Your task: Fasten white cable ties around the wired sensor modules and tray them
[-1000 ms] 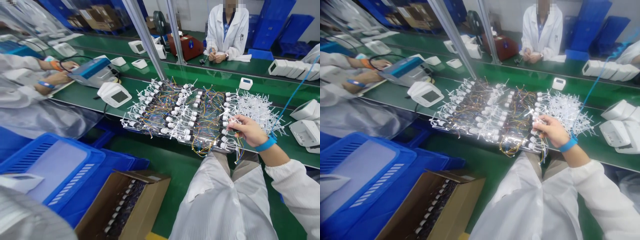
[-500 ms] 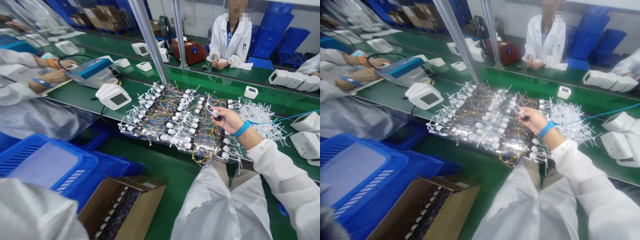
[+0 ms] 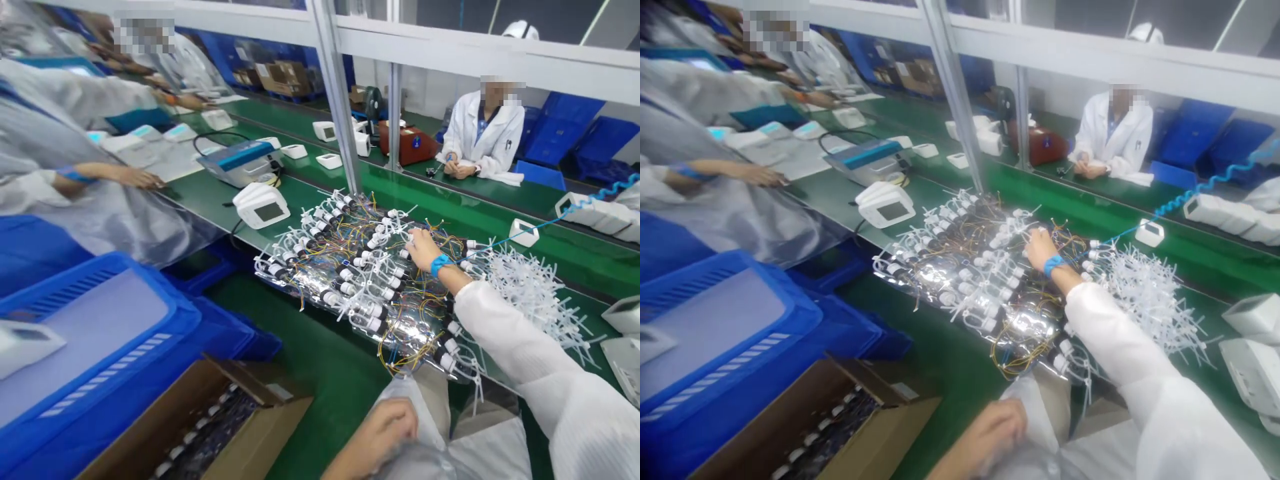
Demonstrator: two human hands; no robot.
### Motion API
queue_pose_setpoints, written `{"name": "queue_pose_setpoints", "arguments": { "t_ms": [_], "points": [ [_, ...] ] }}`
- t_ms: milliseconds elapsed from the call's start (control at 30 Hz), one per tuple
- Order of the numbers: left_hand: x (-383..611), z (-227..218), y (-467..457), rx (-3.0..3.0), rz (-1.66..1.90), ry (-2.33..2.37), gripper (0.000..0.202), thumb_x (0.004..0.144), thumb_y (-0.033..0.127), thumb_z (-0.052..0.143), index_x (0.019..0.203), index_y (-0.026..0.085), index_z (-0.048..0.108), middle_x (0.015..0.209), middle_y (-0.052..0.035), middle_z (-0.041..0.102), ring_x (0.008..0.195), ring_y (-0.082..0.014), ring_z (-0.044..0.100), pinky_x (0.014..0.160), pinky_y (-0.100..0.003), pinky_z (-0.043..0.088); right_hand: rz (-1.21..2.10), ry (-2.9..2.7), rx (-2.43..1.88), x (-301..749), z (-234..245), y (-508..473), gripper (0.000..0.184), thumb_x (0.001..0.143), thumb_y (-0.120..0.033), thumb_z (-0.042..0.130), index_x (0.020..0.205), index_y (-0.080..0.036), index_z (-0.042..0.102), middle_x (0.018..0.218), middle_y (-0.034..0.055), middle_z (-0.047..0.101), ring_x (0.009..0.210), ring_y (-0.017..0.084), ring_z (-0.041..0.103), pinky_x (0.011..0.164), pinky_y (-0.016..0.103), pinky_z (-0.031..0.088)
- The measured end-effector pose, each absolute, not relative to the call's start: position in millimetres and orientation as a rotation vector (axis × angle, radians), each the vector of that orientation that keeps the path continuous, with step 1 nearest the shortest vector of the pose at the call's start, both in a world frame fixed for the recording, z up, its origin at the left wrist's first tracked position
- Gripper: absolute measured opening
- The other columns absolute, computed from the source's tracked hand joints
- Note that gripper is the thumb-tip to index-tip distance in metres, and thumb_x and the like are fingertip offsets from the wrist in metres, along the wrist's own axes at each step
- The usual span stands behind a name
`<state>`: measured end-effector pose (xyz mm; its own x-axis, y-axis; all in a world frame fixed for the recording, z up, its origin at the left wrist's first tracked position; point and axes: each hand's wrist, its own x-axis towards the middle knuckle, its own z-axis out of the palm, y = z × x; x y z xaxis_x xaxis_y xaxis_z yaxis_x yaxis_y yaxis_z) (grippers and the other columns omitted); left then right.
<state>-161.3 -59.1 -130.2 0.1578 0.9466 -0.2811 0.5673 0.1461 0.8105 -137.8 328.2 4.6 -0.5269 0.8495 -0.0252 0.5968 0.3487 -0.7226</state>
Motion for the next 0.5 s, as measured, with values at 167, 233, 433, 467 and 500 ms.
{"name": "queue_pose_setpoints", "arguments": {
  "t_ms": [167,233,433,467,500],
  "points": [
    [-104.4,-194.2,-25.2,1.41,0.486,1.674,0.018,0.104,0.028,0.058,0.1,0.023,0.074,0.11,-0.009,0.08,0.11,-0.0292,0.073,0.105,-0.041,0.057,0.763,-2.574,-1.215,-157.2,-16.3,321.1,0.054,0.093,-0.017,0.077,0.145,-0.013,0.062,0.149,0.0239,0.056,0.14,0.037,0.061,0.127,0.048,0.041],
    [-92.9,-209.3,-12.5,1.475,0.438,1.663,0.016,0.101,0.03,0.061,0.102,0.024,0.075,0.114,-0.0105,0.08,0.116,-0.0324,0.072,0.111,-0.046,0.054,0.692,-2.645,-1.207,-157.4,-20.3,322.5,0.055,0.094,-0.021,0.077,0.146,-0.012,0.06,0.15,0.0243,0.056,0.14,0.037,0.061,0.126,0.048,0.043],
    [-75.3,-219.7,21.1,1.54,0.442,1.64,0.028,0.1,0.033,0.058,0.114,0.022,0.079,0.132,-0.0166,0.079,0.128,-0.0398,0.069,0.119,-0.056,0.05,0.627,-2.84,-1.152,-147.4,-11.2,337.2,0.041,0.094,-0.012,0.071,0.135,-0.018,0.07,0.13,0.015,0.076,0.123,0.031,0.072,0.11,0.037,0.052],
    [-72.9,-220.4,26.1,1.526,0.467,1.636,0.029,0.1,0.033,0.058,0.114,0.022,0.08,0.131,-0.0177,0.079,0.127,-0.0413,0.07,0.118,-0.057,0.051,0.621,-2.868,-1.148,-146.5,-9.0,338.8,0.039,0.092,-0.011,0.073,0.131,-0.019,0.072,0.124,0.0134,0.079,0.119,0.031,0.074,0.107,0.037,0.054],
    [-70.8,-221.3,30.5,1.503,0.494,1.635,0.03,0.099,0.033,0.058,0.114,0.021,0.081,0.129,-0.0186,0.08,0.124,-0.0425,0.071,0.116,-0.058,0.052,0.612,-2.889,-1.148,-146.1,-7.2,339.8,0.038,0.091,-0.011,0.075,0.128,-0.02,0.074,0.119,0.0125,0.081,0.116,0.032,0.075,0.104,0.037,0.054]
  ]
}}
